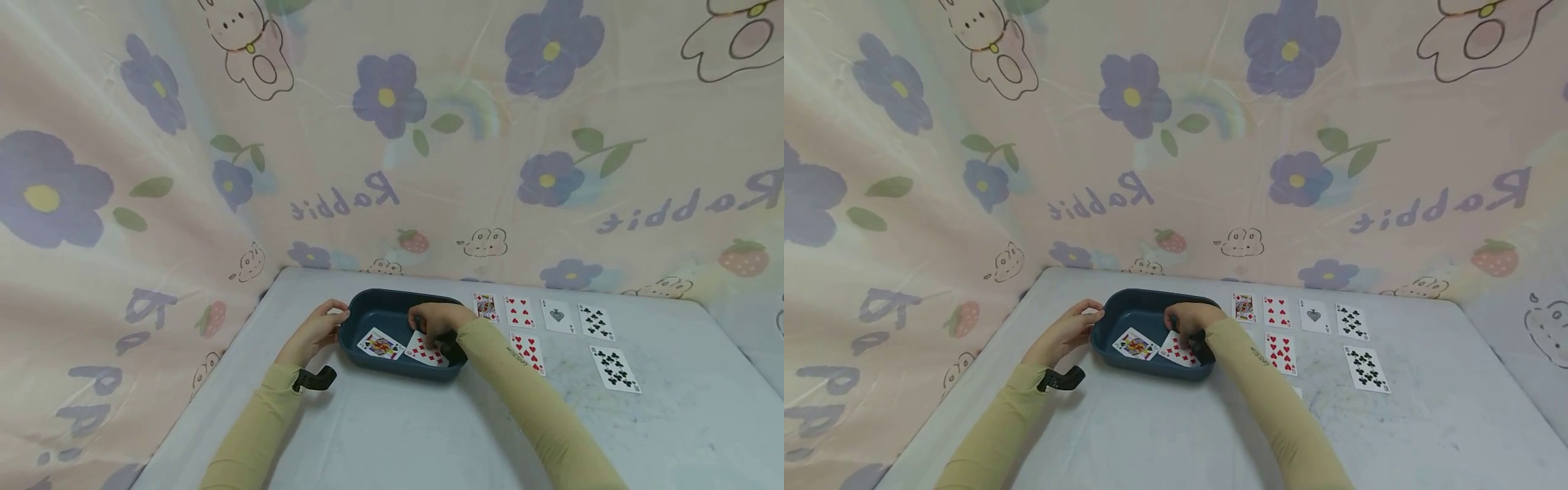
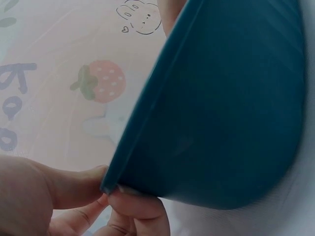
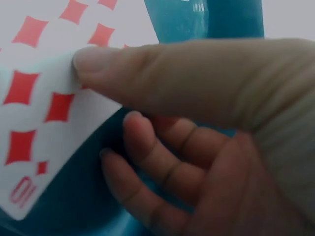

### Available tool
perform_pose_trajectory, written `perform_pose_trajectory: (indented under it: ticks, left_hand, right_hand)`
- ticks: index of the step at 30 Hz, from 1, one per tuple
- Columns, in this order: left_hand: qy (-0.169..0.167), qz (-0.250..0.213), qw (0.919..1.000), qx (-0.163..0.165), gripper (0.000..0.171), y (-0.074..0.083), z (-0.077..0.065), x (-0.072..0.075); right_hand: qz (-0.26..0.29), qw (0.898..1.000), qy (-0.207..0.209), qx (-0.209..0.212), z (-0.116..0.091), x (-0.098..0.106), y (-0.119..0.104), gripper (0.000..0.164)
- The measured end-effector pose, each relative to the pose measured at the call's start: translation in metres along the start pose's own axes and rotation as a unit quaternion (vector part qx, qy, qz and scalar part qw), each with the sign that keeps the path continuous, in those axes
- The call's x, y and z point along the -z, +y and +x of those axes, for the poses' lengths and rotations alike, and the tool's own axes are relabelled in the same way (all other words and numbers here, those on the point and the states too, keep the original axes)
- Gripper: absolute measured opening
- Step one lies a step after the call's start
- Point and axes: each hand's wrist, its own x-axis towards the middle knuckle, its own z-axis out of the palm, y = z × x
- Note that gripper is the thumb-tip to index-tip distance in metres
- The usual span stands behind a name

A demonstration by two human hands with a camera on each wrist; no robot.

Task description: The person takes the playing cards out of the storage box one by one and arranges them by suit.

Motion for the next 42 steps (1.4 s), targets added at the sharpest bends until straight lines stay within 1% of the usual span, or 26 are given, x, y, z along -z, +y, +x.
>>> perform_pose_trajectory:
  ticks: [6, 11, 13, 16, 18, 20, 22, 25, 29, 32, 34, 37, 41, 42]
  left_hand:
    - [0.004, -0.001, 1.0000, -0.002, 0.017, -0.004, 0.003, -0.002]
    - [0.001, -0.004, 1.0000, -0.002, 0.018, -0.004, 0.004, -0.001]
    - [0.002, 0.001, 1.0000, -0.001, 0.017, -0.004, 0.004, 0.000]
    - [-0.001, 0.003, 1.0000, -0.003, 0.018, -0.005, 0.003, 0.002]
    - [-0.004, 0.005, 1.0000, -0.005, 0.018, -0.005, 0.002, 0.003]
    - [-0.006, 0.002, 1.0000, -0.006, 0.018, -0.005, 0.001, 0.003]
    - [-0.005, 0.003, 1.0000, -0.007, 0.018, -0.005, 0.000, 0.003]
    - [-0.005, 0.003, 0.9999, -0.010, 0.018, -0.006, 0.000, 0.003]
    - [-0.008, 0.002, 0.9999, -0.010, 0.018, -0.007, 0.000, 0.003]
    - [-0.001, 0.005, 1.0000, -0.006, 0.018, -0.008, 0.000, 0.003]
    - [0.002, 0.008, 1.0000, -0.004, 0.018, -0.007, -0.001, 0.003]
    - [0.000, 0.013, 0.9999, -0.002, 0.019, -0.006, -0.001, 0.003]
    - [-0.004, 0.014, 0.9999, -0.001, 0.021, -0.005, 0.001, 0.003]
    - [-0.005, 0.013, 0.9999, -0.002, 0.021, -0.005, 0.001, 0.003]
  right_hand:
    - [0.012, 1.000, 0.008, 0.015, -0.002, 0.003, 0.001, 0.025]
    - [0.030, 0.999, 0.008, 0.045, -0.009, 0.015, 0.001, 0.019]
    - [0.043, 0.997, 0.020, 0.054, -0.014, 0.022, 0.001, 0.017]
    - [0.088, 0.993, 0.050, 0.058, -0.023, 0.032, 0.002, 0.013]
    - [0.120, 0.988, 0.078, 0.056, -0.031, 0.039, 0.003, 0.011]
    - [0.158, 0.980, 0.106, 0.054, -0.038, 0.044, 0.006, 0.008]
    - [0.180, 0.973, 0.136, 0.057, -0.048, 0.050, 0.008, 0.008]
    - [0.221, 0.957, 0.177, 0.065, -0.063, 0.055, 0.015, 0.010]
    - [0.260, 0.937, 0.222, 0.071, -0.086, 0.057, 0.025, 0.012]
    - [0.272, 0.927, 0.252, 0.064, -0.103, 0.053, 0.031, 0.014]
    - [0.279, 0.921, 0.266, 0.056, -0.115, 0.049, 0.035, 0.017]
    - [0.277, 0.917, 0.282, 0.055, -0.132, 0.041, 0.043, 0.019]
    - [0.265, 0.917, 0.293, 0.055, -0.153, 0.027, 0.054, 0.024]
    - [0.265, 0.918, 0.292, 0.049, -0.157, 0.022, 0.056, 0.025]
